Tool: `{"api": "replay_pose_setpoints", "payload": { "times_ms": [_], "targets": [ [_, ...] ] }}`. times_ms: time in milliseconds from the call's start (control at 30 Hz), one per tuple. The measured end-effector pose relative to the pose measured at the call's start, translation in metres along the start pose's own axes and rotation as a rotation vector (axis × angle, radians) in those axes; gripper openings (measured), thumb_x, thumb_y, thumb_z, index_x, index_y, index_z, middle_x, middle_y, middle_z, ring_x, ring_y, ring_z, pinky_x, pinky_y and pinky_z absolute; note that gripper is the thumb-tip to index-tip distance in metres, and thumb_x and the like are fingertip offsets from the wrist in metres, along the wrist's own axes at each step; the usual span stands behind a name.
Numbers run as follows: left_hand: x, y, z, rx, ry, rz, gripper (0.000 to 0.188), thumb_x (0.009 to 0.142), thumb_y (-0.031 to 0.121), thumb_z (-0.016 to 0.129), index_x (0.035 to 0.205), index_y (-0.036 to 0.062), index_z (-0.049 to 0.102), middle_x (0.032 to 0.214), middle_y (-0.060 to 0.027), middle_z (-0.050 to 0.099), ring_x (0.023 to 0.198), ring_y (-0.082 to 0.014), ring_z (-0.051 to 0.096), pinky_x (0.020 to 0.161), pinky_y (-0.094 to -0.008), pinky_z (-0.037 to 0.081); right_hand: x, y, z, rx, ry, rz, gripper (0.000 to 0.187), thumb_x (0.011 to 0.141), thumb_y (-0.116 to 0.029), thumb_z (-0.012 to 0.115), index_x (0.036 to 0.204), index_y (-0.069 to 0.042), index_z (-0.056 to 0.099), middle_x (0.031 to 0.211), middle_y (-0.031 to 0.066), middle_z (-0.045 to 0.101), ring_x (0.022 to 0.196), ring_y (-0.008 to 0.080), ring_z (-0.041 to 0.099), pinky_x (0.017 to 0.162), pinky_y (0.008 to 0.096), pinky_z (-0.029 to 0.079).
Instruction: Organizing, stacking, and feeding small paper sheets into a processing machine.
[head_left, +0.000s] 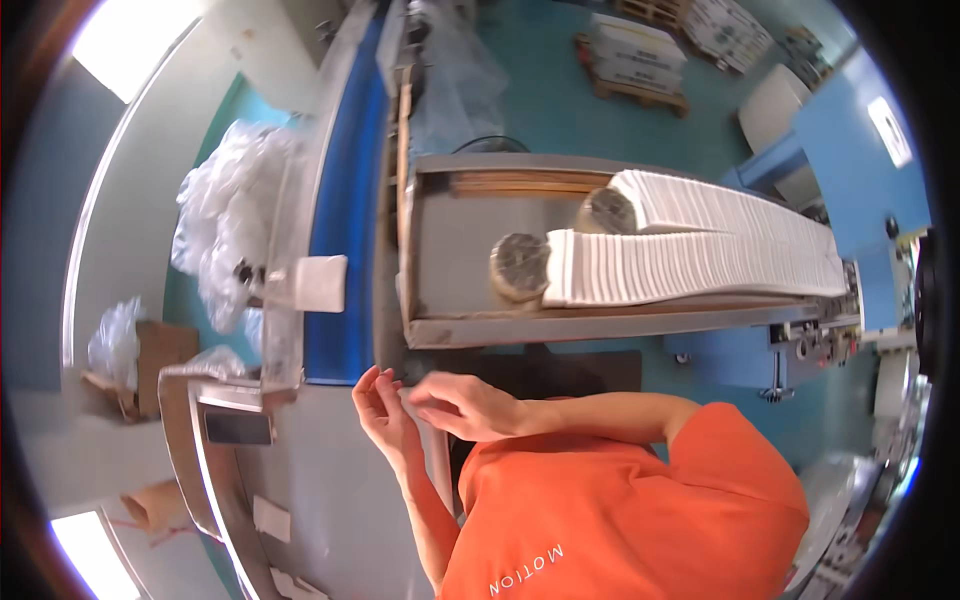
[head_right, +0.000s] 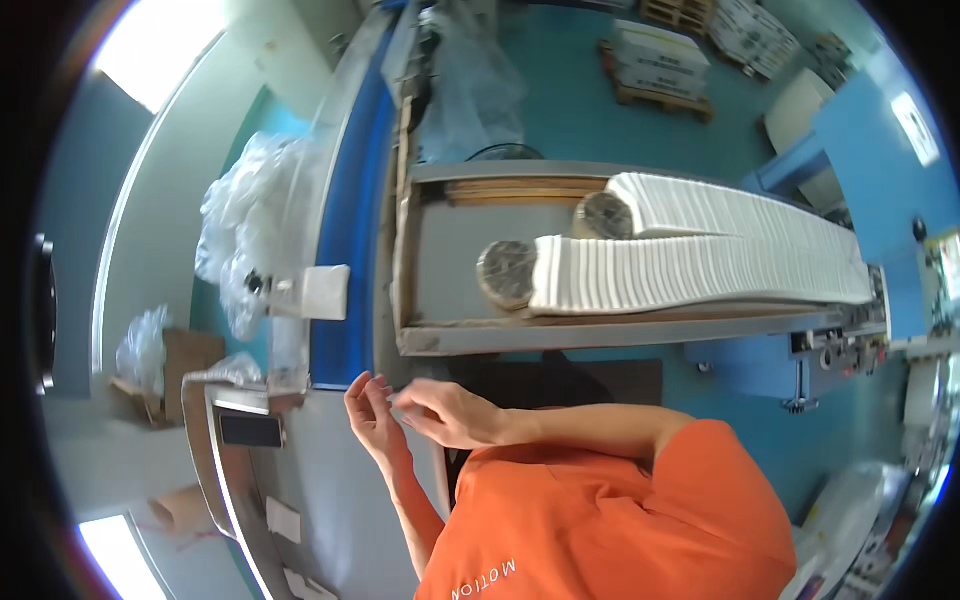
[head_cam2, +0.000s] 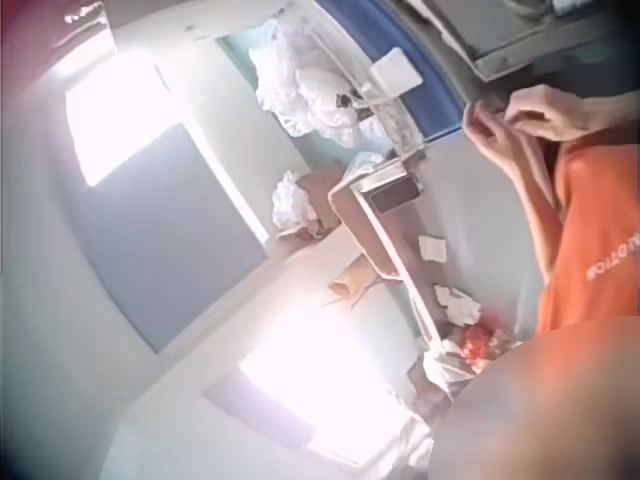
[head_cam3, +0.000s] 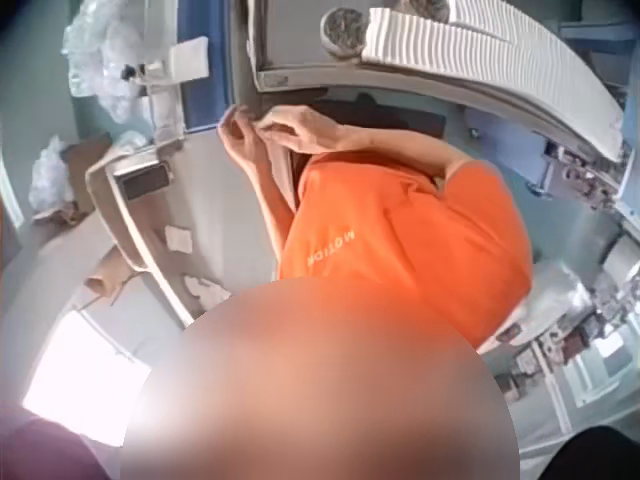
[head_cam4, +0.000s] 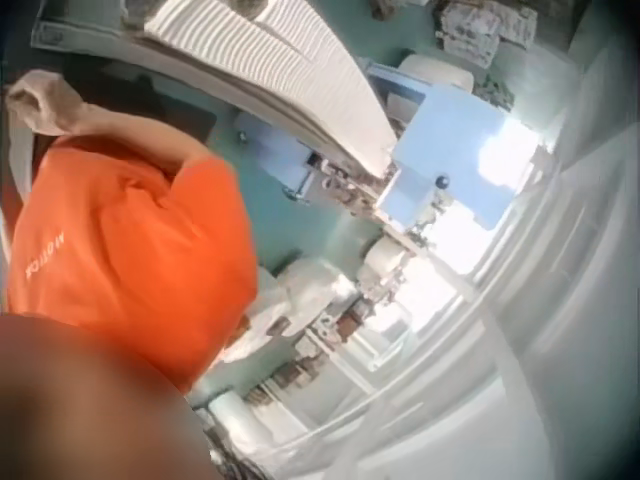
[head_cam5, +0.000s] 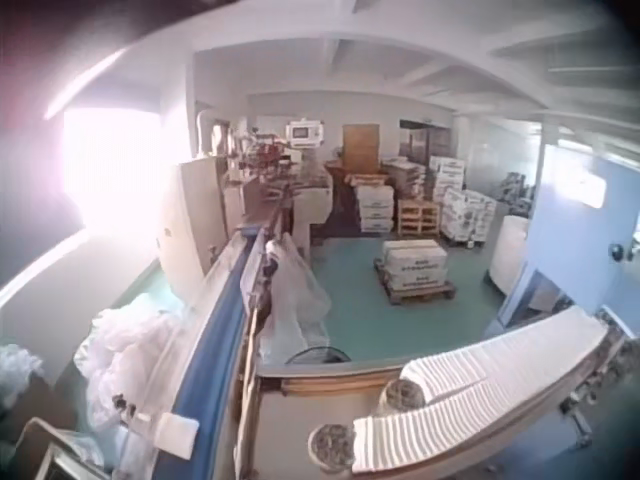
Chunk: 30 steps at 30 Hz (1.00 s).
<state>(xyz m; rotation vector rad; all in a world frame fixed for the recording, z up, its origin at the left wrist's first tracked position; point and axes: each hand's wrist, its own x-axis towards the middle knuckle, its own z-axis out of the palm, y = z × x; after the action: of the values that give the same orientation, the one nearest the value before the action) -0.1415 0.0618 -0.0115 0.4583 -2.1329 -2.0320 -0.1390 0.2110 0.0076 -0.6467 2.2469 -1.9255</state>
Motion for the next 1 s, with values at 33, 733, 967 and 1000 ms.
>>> {"api": "replay_pose_setpoints", "payload": {
  "times_ms": [33,733,967,1000],
  "targets": [
    [0.001,0.010,0.027,0.055,-0.067,0.087,0.025,0.098,0.018,0.060,0.120,0.0045,0.057,0.104,-0.0028,0.065,0.088,-0.0083,0.057,0.073,-0.0228,0.045,-0.017,-0.002,-0.029,-0.107,-0.029,-0.061,0.016,0.086,-0.005,0.068,0.100,-0.002,0.064,0.093,0.0121,0.064,0.083,0.0293,0.065,0.073,0.0375,0.052],
    [0.029,0.059,0.210,0.125,-0.960,-0.119,0.059,0.103,0.045,0.044,0.143,0.0028,0.039,0.145,-0.0134,0.038,0.137,-0.0184,0.031,0.113,-0.0319,0.021,-0.251,0.015,-0.345,-1.509,1.448,0.432,0.023,0.088,-0.014,0.064,0.108,-0.004,0.059,0.098,0.0122,0.052,0.090,0.0345,0.050,0.074,0.0473,0.044],
    [0.020,0.052,0.197,0.295,-0.885,-0.125,0.061,0.098,0.033,0.059,0.146,0.0034,0.034,0.132,-0.0096,0.050,0.120,-0.0174,0.047,0.102,-0.0319,0.036,-0.252,0.005,-0.357,-1.468,1.321,0.555,0.017,0.087,-0.014,0.065,0.096,-0.004,0.055,0.105,0.0134,0.050,0.099,0.0362,0.046,0.084,0.0502,0.038],
    [0.025,0.048,0.196,0.184,-0.884,-0.253,0.064,0.099,0.037,0.057,0.148,0.0036,0.032,0.136,-0.0104,0.048,0.124,-0.0188,0.045,0.104,-0.0336,0.034,-0.250,0.004,-0.361,-1.463,1.318,0.557,0.016,0.087,-0.014,0.064,0.094,-0.004,0.054,0.107,0.0135,0.049,0.100,0.0364,0.046,0.085,0.0503,0.038]
  ]
}}
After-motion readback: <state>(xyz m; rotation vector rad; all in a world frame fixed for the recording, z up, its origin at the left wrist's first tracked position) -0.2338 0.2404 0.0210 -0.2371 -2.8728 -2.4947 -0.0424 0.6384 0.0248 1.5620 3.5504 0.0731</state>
